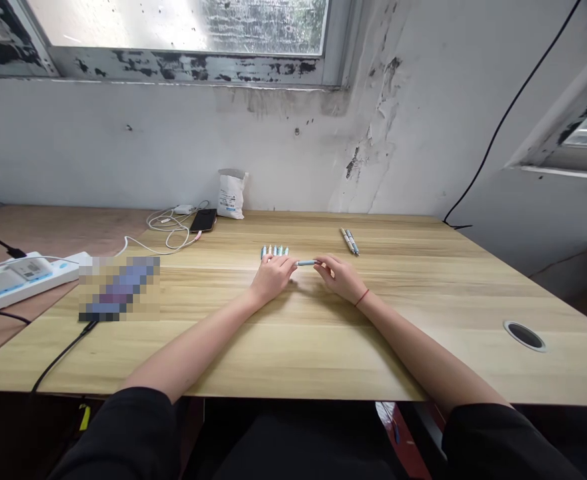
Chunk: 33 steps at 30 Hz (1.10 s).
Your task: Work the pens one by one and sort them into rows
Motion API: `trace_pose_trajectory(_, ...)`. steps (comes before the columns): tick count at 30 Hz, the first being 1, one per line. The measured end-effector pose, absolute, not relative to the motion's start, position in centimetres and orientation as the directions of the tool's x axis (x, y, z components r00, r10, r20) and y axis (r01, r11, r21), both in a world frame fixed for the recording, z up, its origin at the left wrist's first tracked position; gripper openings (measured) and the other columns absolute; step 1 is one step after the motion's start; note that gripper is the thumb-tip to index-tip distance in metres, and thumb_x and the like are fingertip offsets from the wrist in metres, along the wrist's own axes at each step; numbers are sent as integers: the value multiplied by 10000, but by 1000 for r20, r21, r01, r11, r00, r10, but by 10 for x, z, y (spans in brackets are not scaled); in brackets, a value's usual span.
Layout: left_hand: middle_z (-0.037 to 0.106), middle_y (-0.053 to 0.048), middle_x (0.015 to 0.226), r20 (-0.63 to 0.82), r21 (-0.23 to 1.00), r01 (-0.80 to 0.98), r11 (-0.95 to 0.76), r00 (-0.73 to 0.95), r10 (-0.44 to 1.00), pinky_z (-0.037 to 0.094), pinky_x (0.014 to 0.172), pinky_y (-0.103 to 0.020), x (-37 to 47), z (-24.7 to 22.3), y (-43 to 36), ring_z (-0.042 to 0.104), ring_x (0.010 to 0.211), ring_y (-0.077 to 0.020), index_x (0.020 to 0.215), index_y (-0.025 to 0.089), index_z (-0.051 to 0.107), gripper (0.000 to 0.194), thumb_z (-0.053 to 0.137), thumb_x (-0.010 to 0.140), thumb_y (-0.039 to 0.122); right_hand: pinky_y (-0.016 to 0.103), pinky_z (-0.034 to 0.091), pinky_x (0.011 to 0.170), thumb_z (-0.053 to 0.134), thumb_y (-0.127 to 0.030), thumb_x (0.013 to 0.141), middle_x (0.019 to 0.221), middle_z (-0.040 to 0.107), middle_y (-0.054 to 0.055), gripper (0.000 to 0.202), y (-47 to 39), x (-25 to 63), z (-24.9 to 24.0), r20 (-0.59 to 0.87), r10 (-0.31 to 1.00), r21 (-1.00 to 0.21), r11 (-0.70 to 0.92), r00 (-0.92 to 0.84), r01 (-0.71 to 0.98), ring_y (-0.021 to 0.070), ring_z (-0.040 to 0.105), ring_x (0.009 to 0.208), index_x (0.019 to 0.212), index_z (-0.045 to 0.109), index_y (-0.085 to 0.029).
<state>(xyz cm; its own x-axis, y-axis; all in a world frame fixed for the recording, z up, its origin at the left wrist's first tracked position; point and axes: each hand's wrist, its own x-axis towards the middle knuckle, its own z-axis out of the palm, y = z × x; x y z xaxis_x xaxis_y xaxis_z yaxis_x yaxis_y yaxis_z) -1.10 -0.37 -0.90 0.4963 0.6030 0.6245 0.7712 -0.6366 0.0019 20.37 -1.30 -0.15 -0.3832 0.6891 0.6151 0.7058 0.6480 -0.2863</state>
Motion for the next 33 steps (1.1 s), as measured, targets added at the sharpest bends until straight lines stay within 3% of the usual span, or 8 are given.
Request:
trace_pose_trajectory(6, 653, -35, 978, 620, -22, 746, -665, 532, 576, 324, 814, -334, -13, -13, -1, 582, 858, -162, 1040, 232, 574, 212, 395, 930, 253, 246, 268, 533, 387, -320, 922, 777, 617, 57, 281, -15, 208, 6, 518, 695, -110, 632, -499, 767, 138, 506, 624, 834, 625, -200)
trace_pose_trajectory(14, 653, -42, 915, 619, -29, 739, -673, 542, 568, 312, 840, -381, -16, -9, -4, 577, 858, -192, 949, 262, 611, 194, 429, 904, 213, 229, 269, 516, 404, -324, 901, 596, 579, 10, 310, -19, 204, 4, 338, 798, -334, 598, -500, 729, 118, 457, 523, 709, 613, -201)
trace_pose_trajectory(19, 646, -46, 976, 604, -51, 755, -654, 545, 582, 289, 891, -427, -14, -8, -5, 557, 896, -207, 1005, 282, 601, 228, 417, 901, 197, 247, 306, 589, 413, -278, 902, 840, 645, 70, 224, -22, 194, 1, 460, 753, -137, 583, -470, 801, 165, 539, 704, 929, 624, -206)
trace_pose_trajectory(23, 592, -58, 1136, 655, -17, 767, -642, 493, 572, 277, 937, -446, -10, -4, -12, 487, 1084, -250, 1098, 314, 580, 252, 450, 891, 253, 267, 328, 651, 408, -250, 905, 790, 642, 83, 240, -19, 192, 4, 485, 707, -17, 596, -515, 802, 185, 540, 742, 906, 640, -193)
trace_pose_trajectory(27, 401, -55, 1377, 708, 29, 808, -589, 399, 582, 233, 987, -484, -9, 0, -18, 336, 1245, -299, 1251, 335, 482, 391, 479, 867, 260, 265, 323, 599, 391, -292, 903, 841, 665, 76, 263, 4, 228, 6, 491, 836, -179, 372, -245, 911, 187, 565, 722, 937, 635, -200)
trace_pose_trajectory(30, 373, -56, 1390, 681, 44, 808, -587, 405, 609, 251, 988, -484, -9, -4, -16, 320, 1251, -297, 1230, 328, 505, 381, 490, 854, 271, 269, 313, 571, 357, -323, 903, 796, 672, 83, 312, 27, 273, 0, 412, 902, -327, 19, 125, 945, 200, 582, 692, 967, 629, -185)
trace_pose_trajectory(33, 387, -65, 1368, 638, 69, 816, -574, 406, 654, 280, 972, -498, -9, -13, -11, 311, 1245, -306, 1141, 309, 574, 310, 512, 837, 306, 273, 337, 602, 395, -329, 878, 848, 677, 116, 311, 42, 307, -8, 291, 905, -350, -200, 309, 915, 226, 607, 776, 948, 643, -156)
